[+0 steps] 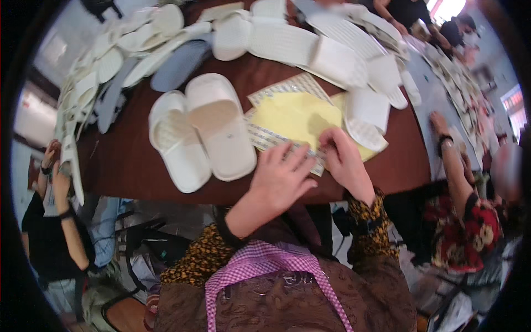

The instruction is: Applying size labels or stickers to the inner soles of slippers at a manufacturing work table.

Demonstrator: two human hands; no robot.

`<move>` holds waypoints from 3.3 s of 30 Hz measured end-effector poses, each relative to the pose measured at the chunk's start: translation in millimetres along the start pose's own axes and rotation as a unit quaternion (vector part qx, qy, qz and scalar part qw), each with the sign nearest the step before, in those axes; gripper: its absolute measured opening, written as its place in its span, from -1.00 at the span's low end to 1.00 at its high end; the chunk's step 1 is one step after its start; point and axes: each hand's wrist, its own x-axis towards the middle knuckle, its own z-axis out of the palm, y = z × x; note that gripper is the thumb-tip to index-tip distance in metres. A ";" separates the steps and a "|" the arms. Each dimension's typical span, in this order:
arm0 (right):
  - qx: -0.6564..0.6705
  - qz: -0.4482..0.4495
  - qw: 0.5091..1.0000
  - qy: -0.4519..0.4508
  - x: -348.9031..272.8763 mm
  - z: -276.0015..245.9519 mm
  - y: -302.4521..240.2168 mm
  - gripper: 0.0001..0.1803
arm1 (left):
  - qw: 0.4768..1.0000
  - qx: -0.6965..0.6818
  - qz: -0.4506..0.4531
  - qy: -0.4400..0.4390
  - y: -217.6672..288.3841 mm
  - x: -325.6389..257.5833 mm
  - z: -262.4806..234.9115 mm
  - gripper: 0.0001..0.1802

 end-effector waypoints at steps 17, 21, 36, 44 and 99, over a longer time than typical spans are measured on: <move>-0.023 0.018 1.000 -0.010 2.3 3.2 2.8 -0.79 | 1.000 -0.013 -0.014 -0.011 3.2 1.2 -4.1 -0.51; -0.057 0.004 0.998 -0.015 2.6 3.0 0.1 -0.80 | 1.000 -0.017 -0.015 -0.009 3.2 0.9 -4.3 -0.51; -0.055 0.015 0.998 -0.037 7.2 -6.2 -8.9 -0.77 | 1.000 -0.011 -0.011 0.012 2.6 -1.5 -0.9 -0.52; 0.039 0.025 0.996 -0.081 23.0 -22.9 -57.3 -0.80 | 0.996 -0.072 -0.010 0.055 -4.9 -4.0 0.9 -0.53; -0.223 -0.227 0.892 -0.321 99.7 179.4 -140.5 -0.78 | 0.946 0.118 -0.210 0.218 -78.3 -136.8 -74.9 -0.53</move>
